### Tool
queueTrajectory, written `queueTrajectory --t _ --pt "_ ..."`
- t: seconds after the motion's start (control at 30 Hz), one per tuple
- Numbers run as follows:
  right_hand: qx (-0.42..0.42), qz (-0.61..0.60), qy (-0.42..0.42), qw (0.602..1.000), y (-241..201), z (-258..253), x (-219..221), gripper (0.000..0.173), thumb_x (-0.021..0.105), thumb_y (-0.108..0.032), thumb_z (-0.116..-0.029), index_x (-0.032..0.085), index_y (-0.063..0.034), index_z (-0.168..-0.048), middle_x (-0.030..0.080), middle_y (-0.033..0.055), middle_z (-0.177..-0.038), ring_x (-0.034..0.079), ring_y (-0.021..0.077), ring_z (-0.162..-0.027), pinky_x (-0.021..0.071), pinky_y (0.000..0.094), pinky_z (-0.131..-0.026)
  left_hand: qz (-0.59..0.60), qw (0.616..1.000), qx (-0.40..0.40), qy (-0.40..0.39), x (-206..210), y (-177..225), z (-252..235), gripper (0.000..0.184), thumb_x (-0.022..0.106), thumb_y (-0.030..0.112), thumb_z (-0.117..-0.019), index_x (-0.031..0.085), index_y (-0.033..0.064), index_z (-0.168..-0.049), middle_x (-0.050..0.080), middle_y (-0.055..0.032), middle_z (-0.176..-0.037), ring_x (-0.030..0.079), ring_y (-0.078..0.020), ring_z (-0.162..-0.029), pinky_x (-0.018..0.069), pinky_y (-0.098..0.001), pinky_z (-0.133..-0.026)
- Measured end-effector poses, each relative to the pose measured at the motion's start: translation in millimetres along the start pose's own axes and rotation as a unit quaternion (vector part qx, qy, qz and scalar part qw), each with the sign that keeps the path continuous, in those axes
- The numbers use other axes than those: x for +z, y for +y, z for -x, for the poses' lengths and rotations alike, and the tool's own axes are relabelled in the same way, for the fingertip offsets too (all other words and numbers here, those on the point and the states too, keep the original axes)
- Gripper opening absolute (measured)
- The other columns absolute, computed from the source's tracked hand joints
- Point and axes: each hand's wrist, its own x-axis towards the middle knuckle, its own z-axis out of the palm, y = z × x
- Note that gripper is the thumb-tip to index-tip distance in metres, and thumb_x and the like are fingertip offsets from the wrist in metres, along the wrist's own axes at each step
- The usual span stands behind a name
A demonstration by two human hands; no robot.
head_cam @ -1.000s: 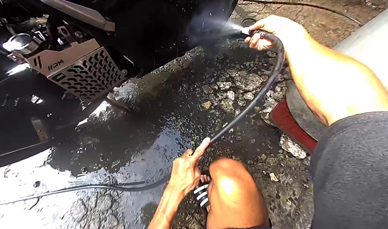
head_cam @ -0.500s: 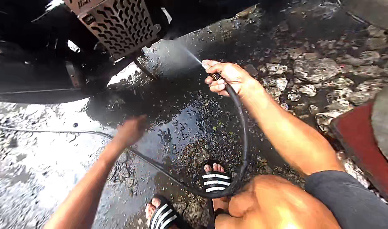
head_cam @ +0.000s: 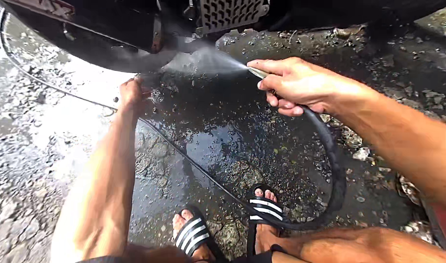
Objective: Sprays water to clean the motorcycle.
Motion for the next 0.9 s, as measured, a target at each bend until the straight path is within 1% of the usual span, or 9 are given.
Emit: queueTrajectory --t 0.07,0.2,0.27,0.33,0.4,0.5,0.63,0.73,0.9 --pt "0.018 -0.003 -0.016 1.000 -13.6 3.1 21.6 0.056 0.040 -0.016 -0.1117 0.029 -0.0365 -0.163 0.050 0.0048 -0.070 0.038 0.0092 -0.037 0.0355 0.0229 -0.032 0.056 0.998 -0.005 0.001 -3.8 2.9 -10.6 0.048 0.032 0.037 -0.1102 0.047 0.0099 -0.147 0.064 -0.0138 -0.129 0.063 -0.0256 -0.113 0.0499 -0.0469 -0.094" --pt "0.040 -0.016 -0.033 0.999 -25.8 13.9 66.0 0.057 0.041 -0.018 -0.1117 0.027 -0.0389 -0.163 0.050 0.0052 -0.065 0.038 0.0095 -0.035 0.0358 0.0235 -0.030 0.123 0.992 0.018 -0.014 3.2 19.6 -32.0 0.054 0.023 0.043 -0.1113 0.046 0.0109 -0.149 0.063 -0.0130 -0.131 0.061 -0.0250 -0.118 0.0485 -0.0480 -0.097" --pt "0.035 -0.015 -0.051 0.998 -29.6 19.7 82.2 0.057 0.041 -0.020 -0.1125 0.025 -0.0384 -0.164 0.052 0.0066 -0.062 0.042 0.0098 -0.034 0.0396 0.0241 -0.029 0.151 0.988 0.016 -0.026 14.5 23.3 -37.2 0.053 0.026 0.042 -0.1104 0.045 0.0105 -0.149 0.059 -0.0138 -0.137 0.059 -0.0271 -0.123 0.0484 -0.0495 -0.097" --pt "0.029 0.007 -0.064 0.998 -37.7 21.4 90.5 0.057 0.041 -0.017 -0.1122 0.025 -0.0356 -0.164 0.056 0.0080 -0.062 0.049 0.0108 -0.034 0.0450 0.0254 -0.031 0.187 0.982 0.006 -0.034 24.3 30.3 -36.2 0.054 0.035 0.041 -0.1094 0.041 0.0082 -0.152 0.048 -0.0174 -0.151 0.050 -0.0330 -0.135 0.0463 -0.0545 -0.103" --pt "0.019 0.026 -0.056 0.998 -44.4 21.2 93.1 0.057 0.041 -0.013 -0.1112 0.028 -0.0312 -0.164 0.055 0.0069 -0.061 0.048 0.0094 -0.034 0.0444 0.0238 -0.031 0.232 0.972 -0.001 -0.031 31.4 38.7 -33.4 0.057 0.038 0.040 -0.1100 0.034 0.0046 -0.155 0.039 -0.0208 -0.157 0.045 -0.0354 -0.141 0.0446 -0.0558 -0.107" --pt "0.007 0.063 -0.006 0.998 -48.9 18.0 87.9 0.054 0.044 -0.013 -0.1103 0.034 -0.0285 -0.162 0.055 0.0045 -0.062 0.042 0.0069 -0.034 0.0376 0.0213 -0.031 0.263 0.964 0.014 -0.026 33.9 46.0 -34.4 0.052 0.036 0.034 -0.1116 0.036 0.0023 -0.153 0.038 -0.0236 -0.157 0.043 -0.0376 -0.142 0.0445 -0.0568 -0.107" --pt "-0.050 0.072 0.056 0.995 -50.5 23.8 87.8 0.052 0.047 -0.011 -0.1071 0.042 -0.0241 -0.157 0.055 0.0013 -0.058 0.041 0.0052 -0.032 0.0357 0.0204 -0.029 0.284 0.958 -0.019 -0.026 21.2 39.4 -37.4 0.049 0.035 0.033 -0.1118 0.039 0.0054 -0.152 0.040 -0.0249 -0.156 0.047 -0.0400 -0.138 0.0481 -0.0573 -0.104" --pt "-0.076 0.084 0.060 0.992 -51.5 33.7 99.8 0.052 0.047 -0.012 -0.1053 0.041 -0.0223 -0.156 0.055 0.0002 -0.057 0.042 0.0054 -0.032 0.0366 0.0208 -0.029 0.329 0.942 -0.043 -0.054 11.9 30.7 -36.7 0.054 0.033 0.039 -0.1123 0.034 0.0065 -0.155 0.037 -0.0224 -0.158 0.046 -0.0378 -0.140 0.0465 -0.0565 -0.107" --pt "-0.054 0.100 0.026 0.993 -45.1 37.2 117.5 0.054 0.047 -0.013 -0.1054 0.037 -0.0230 -0.158 0.053 0.0014 -0.059 0.043 0.0079 -0.032 0.0381 0.0238 -0.028 0.406 0.910 -0.050 -0.069 2.9 24.7 -36.6 0.055 0.027 0.040 -0.1126 0.029 0.0075 -0.158 0.039 -0.0182 -0.159 0.045 -0.0327 -0.142 0.0443 -0.0523 -0.109"
